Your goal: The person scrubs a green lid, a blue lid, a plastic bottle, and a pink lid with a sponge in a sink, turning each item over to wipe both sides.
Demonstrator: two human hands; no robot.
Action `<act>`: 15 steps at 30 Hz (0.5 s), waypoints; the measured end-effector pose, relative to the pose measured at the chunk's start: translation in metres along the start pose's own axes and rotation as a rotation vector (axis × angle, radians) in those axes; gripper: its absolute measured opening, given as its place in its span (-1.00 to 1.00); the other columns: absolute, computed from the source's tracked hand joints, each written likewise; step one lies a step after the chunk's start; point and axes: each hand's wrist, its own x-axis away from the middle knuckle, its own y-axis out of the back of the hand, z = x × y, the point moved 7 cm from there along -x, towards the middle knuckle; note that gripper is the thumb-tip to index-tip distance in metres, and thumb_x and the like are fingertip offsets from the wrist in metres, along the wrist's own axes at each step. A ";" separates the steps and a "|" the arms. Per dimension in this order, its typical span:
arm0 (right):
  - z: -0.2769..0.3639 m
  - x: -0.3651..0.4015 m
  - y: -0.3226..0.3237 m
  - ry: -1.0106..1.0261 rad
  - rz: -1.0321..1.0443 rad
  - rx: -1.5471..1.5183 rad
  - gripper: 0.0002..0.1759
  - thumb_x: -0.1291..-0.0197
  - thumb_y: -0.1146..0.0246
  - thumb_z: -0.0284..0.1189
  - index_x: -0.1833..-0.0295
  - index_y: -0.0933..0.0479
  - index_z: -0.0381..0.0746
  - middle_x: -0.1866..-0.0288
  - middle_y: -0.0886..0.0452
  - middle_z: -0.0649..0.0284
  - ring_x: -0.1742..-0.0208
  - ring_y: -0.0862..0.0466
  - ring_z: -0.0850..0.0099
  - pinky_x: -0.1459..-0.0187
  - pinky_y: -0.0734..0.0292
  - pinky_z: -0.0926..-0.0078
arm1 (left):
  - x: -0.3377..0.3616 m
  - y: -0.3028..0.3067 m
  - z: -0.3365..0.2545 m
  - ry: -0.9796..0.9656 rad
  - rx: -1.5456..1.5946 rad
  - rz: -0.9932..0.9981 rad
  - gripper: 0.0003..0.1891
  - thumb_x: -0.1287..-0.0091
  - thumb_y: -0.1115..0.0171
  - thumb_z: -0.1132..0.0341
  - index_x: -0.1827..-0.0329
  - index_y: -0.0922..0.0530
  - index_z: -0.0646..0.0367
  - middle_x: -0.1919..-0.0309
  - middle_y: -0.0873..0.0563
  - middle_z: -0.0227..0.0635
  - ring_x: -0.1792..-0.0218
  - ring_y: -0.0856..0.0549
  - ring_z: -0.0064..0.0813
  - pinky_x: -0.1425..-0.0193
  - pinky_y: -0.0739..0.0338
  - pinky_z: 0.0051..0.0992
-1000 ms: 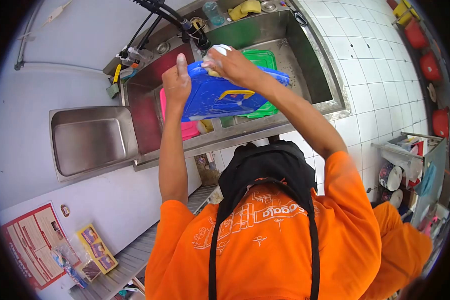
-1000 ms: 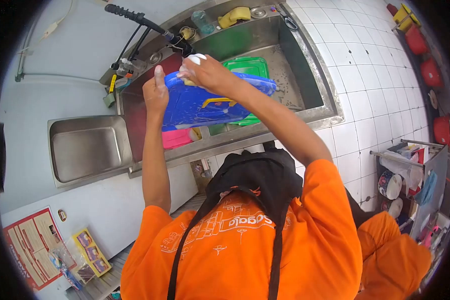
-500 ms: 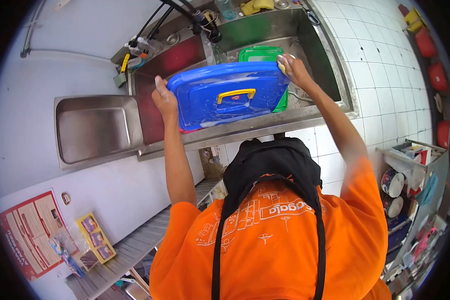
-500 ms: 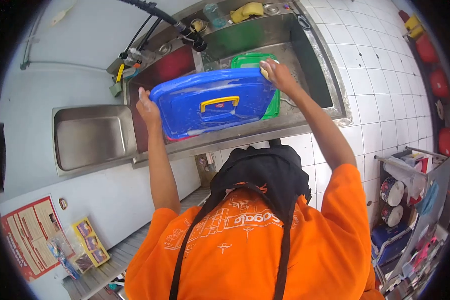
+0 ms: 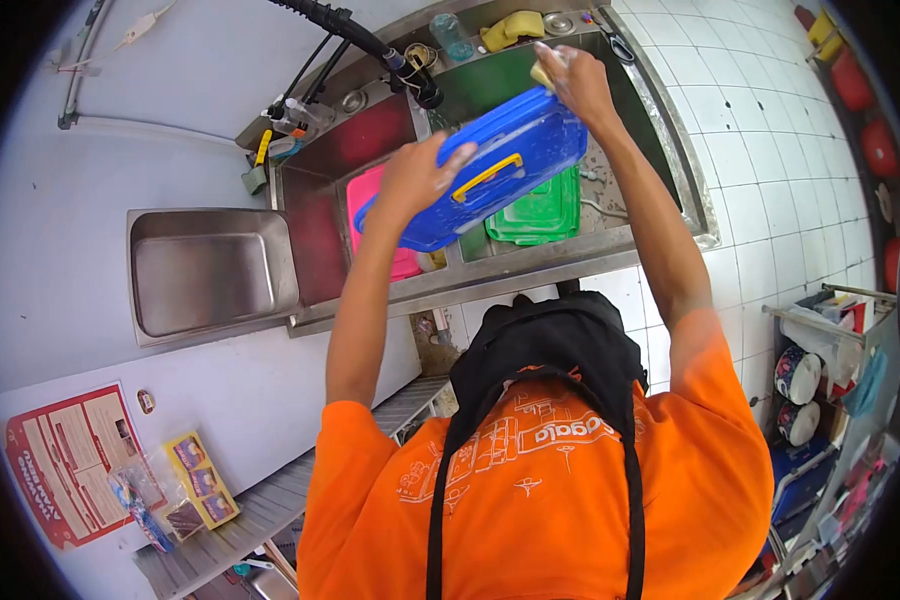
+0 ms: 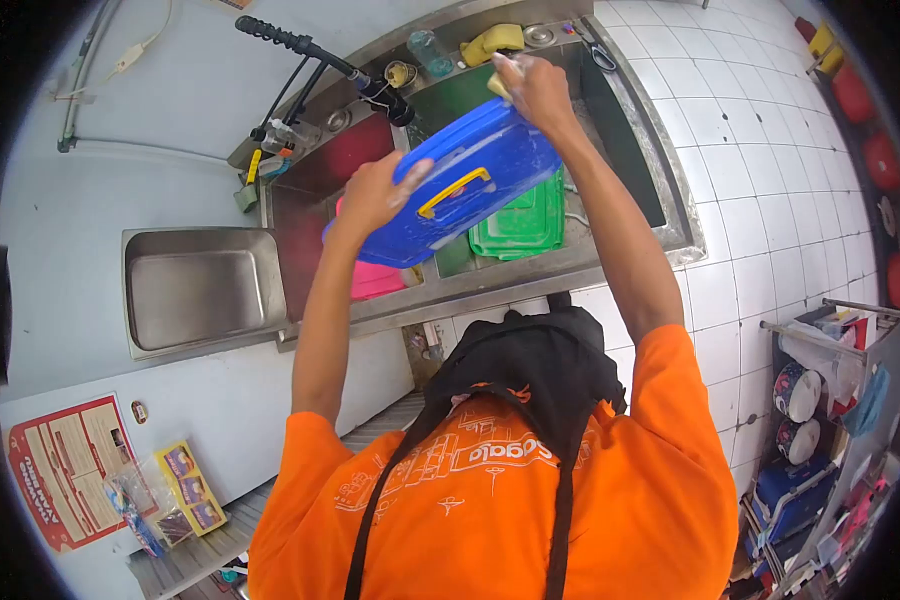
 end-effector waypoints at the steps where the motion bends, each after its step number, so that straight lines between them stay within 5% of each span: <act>1: 0.005 -0.004 0.000 0.007 -0.005 0.002 -0.38 -0.34 -0.12 0.08 0.23 -0.68 -0.34 0.38 -0.67 -0.19 0.27 -0.70 -0.13 0.16 -0.58 0.04 | -0.008 -0.004 -0.006 0.031 0.055 0.036 -0.37 -0.31 -0.13 -0.32 0.22 -0.71 0.17 0.37 -0.74 0.04 0.23 -0.73 0.10 0.09 -0.59 -0.10; 3: 0.020 -0.014 0.017 0.084 -0.194 0.019 -0.39 -0.35 -0.13 0.06 0.27 -0.68 -0.33 0.41 -0.66 -0.19 0.29 -0.69 -0.14 0.17 -0.58 0.03 | -0.020 0.000 -0.014 0.048 0.105 0.049 -0.39 -0.27 -0.19 -0.31 0.23 -0.73 0.16 0.38 -0.74 0.04 0.25 -0.74 0.10 0.09 -0.59 -0.10; 4: 0.023 -0.015 0.018 0.035 -0.138 0.081 -0.51 -0.40 -0.12 -0.01 0.08 -0.68 -0.23 0.31 -0.70 -0.11 0.33 -0.72 -0.01 0.16 -0.58 0.12 | -0.025 0.000 -0.017 0.068 0.152 0.071 -0.40 -0.23 -0.24 -0.30 0.24 -0.76 0.14 0.40 -0.74 0.05 0.27 -0.74 0.09 0.10 -0.60 -0.09; 7: 0.053 0.023 -0.018 0.462 0.063 0.657 -0.66 -0.25 -0.20 -0.24 -0.12 -0.55 -0.06 0.03 -0.64 0.15 0.22 -0.73 0.22 -0.05 -0.43 -0.12 | -0.029 -0.009 -0.021 0.002 0.147 0.025 -0.45 -0.19 -0.31 -0.24 0.23 -0.75 0.14 0.40 -0.75 0.04 0.28 -0.75 0.06 0.12 -0.60 -0.09; 8: 0.047 0.037 -0.046 0.441 0.116 0.606 -0.69 -0.24 -0.21 -0.26 -0.07 -0.55 -0.09 -0.06 -0.61 0.12 0.07 -0.69 0.13 -0.15 -0.34 -0.22 | -0.030 -0.007 -0.024 0.016 0.103 0.022 -0.50 -0.17 -0.35 -0.17 0.20 -0.75 0.13 0.40 -0.75 0.03 0.27 -0.76 0.04 0.13 -0.61 -0.09; 10: 0.081 0.080 -0.048 0.711 -0.119 0.292 -0.69 -0.25 -0.24 -0.25 -0.03 -0.53 -0.15 -0.07 -0.58 0.04 -0.11 -0.58 0.05 -0.25 -0.26 -0.24 | -0.030 -0.012 -0.024 -0.004 0.118 0.017 -0.55 -0.18 -0.36 -0.12 0.21 -0.75 0.13 0.38 -0.75 0.03 0.25 -0.75 0.07 0.11 -0.60 -0.08; 13: 0.069 0.066 -0.033 0.628 -0.389 0.348 -0.67 -0.25 -0.26 -0.24 -0.01 -0.51 -0.21 -0.06 -0.57 -0.02 -0.20 -0.49 0.01 -0.27 -0.21 -0.24 | -0.028 -0.010 -0.018 0.047 0.209 0.015 -0.60 -0.20 -0.37 -0.03 0.22 -0.74 0.16 0.38 -0.75 0.04 0.24 -0.74 0.10 0.11 -0.60 -0.09; 15: 0.044 0.040 -0.015 0.263 -0.476 0.253 -0.67 -0.32 -0.24 -0.25 -0.01 -0.50 -0.27 -0.03 -0.55 -0.05 -0.09 -0.50 -0.04 -0.12 -0.27 -0.13 | -0.021 -0.012 -0.013 0.109 0.287 0.038 -0.61 -0.20 -0.38 -0.01 0.23 -0.73 0.20 0.40 -0.74 0.06 0.27 -0.74 0.09 0.13 -0.60 -0.12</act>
